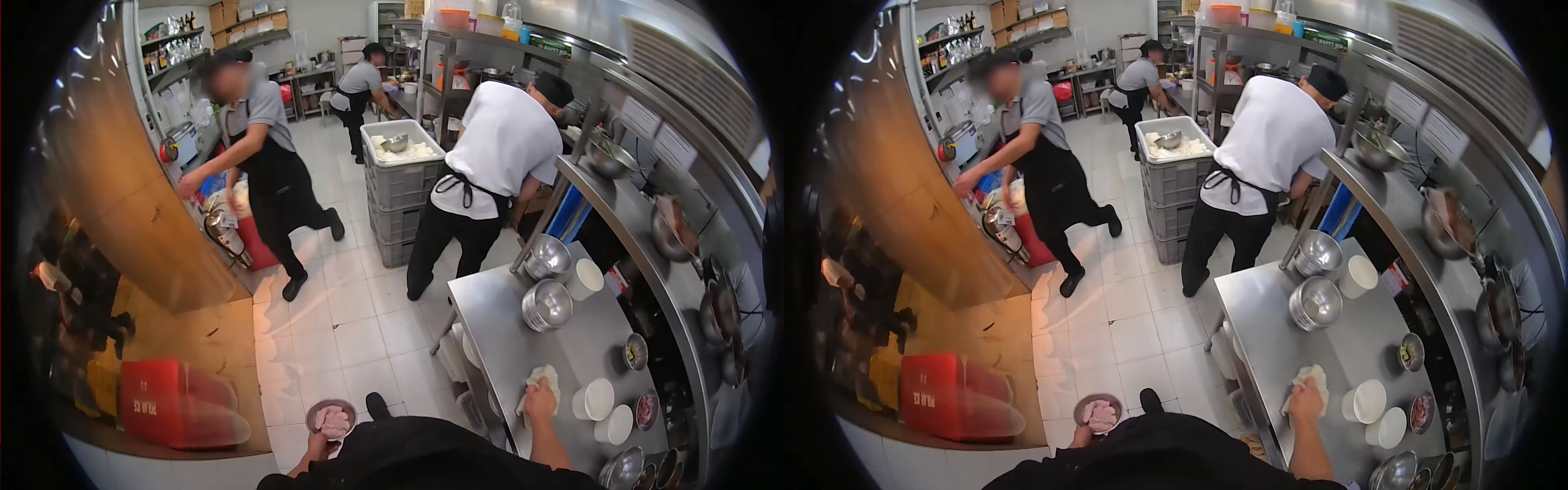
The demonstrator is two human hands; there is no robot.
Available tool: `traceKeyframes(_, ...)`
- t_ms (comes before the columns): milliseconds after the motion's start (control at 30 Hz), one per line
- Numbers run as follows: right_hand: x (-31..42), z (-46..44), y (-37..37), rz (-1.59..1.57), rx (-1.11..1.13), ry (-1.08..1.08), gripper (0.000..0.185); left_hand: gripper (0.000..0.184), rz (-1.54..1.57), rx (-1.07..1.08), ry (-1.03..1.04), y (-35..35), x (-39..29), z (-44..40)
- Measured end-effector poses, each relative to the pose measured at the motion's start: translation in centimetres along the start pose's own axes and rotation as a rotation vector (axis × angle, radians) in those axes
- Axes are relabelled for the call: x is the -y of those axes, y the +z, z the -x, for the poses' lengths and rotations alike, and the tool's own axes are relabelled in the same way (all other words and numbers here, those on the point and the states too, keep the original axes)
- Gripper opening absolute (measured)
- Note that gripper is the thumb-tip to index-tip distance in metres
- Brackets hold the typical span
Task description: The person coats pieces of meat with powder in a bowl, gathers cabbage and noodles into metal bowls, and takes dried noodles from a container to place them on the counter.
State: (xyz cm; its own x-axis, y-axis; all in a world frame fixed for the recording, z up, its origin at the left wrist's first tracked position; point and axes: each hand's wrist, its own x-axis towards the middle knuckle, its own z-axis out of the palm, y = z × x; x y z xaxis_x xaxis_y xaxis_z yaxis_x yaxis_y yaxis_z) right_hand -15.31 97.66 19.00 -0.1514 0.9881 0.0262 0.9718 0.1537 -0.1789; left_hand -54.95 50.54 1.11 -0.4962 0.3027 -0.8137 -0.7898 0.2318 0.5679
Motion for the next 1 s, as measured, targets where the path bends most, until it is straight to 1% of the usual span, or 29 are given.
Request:
traceKeyframes(33, 0.5, -0.6, -0.3, 0.011, 0.005, 0.01, 0.029, 0.049, -0.017, 0.018, 0.025, 0.7, -2.1, -2.5)
traceKeyframes(67, 1.6, -1.1, -1.1, 0.039, 0.073, 0.096, 0.032, 0.049, -0.024, 0.026, 0.016, 1.6, -4.9, -3.7)
traceKeyframes(100, 2.7, -1.9, -1.3, 0.063, 0.14, 0.183, 0.034, 0.05, -0.093, 0.025, 0.039, 3.1, -8.6, -5.2)
traceKeyframes(133, 3.6, -2.7, -1.1, 0.07, 0.139, 0.198, 0.034, 0.052, -0.162, 0.024, 0.059, 4.3, -11.4, -6.2)
traceKeyframes(167, 4.1, -3.4, -0.7, 0.104, 0.176, 0.261, 0.038, 0.045, -0.192, 0.059, 0.074, 4.6, -13.2, -9.5)
traceKeyframes(200, 4.6, -3.6, -0.7, 0.142, 0.209, 0.322, 0.041, 0.043, -0.226, 0.113, 0.106, 5.5, -15.7, -11.1)
traceKeyframes(233, 4.9, -3.9, -0.9, 0.15, 0.217, 0.337, 0.041, 0.041, -0.3, 0.133, 0.135, 6.8, -18.6, -11.8)
traceKeyframes(300, 6.6, -4.7, -1.4, 0.28, 0.309, 0.319, 0.042, 0.04, -0.327, 0.152, 0.15, 9.5, -23.5, -13.4)
traceKeyframes(333, 8.2, -5.2, -2.1, 0.274, 0.311, 0.33, 0.042, 0.04, -0.34, 0.157, 0.151, 10.6, -25.4, -14.5)
traceKeyframes(400, 11.6, -7.3, -3.6, 0.573, 0.602, 0.055, 0.038, 0.051, -0.321, 0.224, 0.155, 13.3, -28.8, -16.1)
traceKeyframes(467, 17.3, -8.1, -2.3, 0.469, 0.451, 0.014, 0.031, 0.051, -0.317, 0.241, 0.17, 15.4, -31.5, -17.2)
traceKeyframes(533, 25.6, -9.2, -2.5, 0.326, 0.482, -0.029, 0.037, 0.051, -0.322, 0.247, 0.164, 17.2, -33.4, -17.4)
traceKeyframes(600, 31.3, -10.4, -0.6, 0.174, 0.553, -0.083, 0.043, 0.052, -0.326, 0.265, 0.134, 18.5, -34.6, -18.5)
traceKeyframes(667, 33.5, -12.2, 2.7, 0.122, 0.656, -0.208, 0.046, 0.053, -0.335, 0.298, 0.073, 20.0, -36.0, -19.2)
traceKeyframes(733, 35.4, -12.9, 4.3, 0.098, 0.742, -0.266, 0.049, 0.058, -0.327, 0.324, 0.063, 19.6, -36.2, -20.9)
traceKeyframes(767, 36.0, -12.9, 4.7, 0.071, 0.746, -0.218, 0.049, 0.059, -0.317, 0.334, 0.064, 19.2, -36.4, -21.8)
traceKeyframes(800, 36.3, -12.8, 5.1, 0.072, 0.739, -0.204, 0.05, 0.06, -0.301, 0.357, 0.015, 18.8, -36.8, -22.7)
traceKeyframes(833, 36.3, -12.8, 5.5, 0.08, 0.733, -0.196, 0.05, 0.06, -0.332, 0.373, -0.001, 18.8, -37.7, -21.9)
traceKeyframes(867, 36.1, -13.0, 5.8, 0.069, 0.739, -0.161, 0.05, 0.06, -0.346, 0.375, 0.018, 19.0, -38.9, -21.2)
traceKeyframes(933, 35.5, -11.6, 6.6, 0.019, 0.666, -0.115, 0.049, 0.056, -0.34, 0.418, 0.063, 18.6, -40.3, -20.9)
traceKeyframes(967, 35.0, -10.5, 7.3, -0.007, 0.668, -0.049, 0.049, 0.056, -0.4, 0.449, 0.042, 18.0, -41.1, -21.6)
traceKeyframes(1000, 34.2, -9.3, 7.9, -0.024, 0.636, 0.045, 0.049, 0.055, -0.386, 0.474, -0.005, 17.0, -41.5, -23.1)
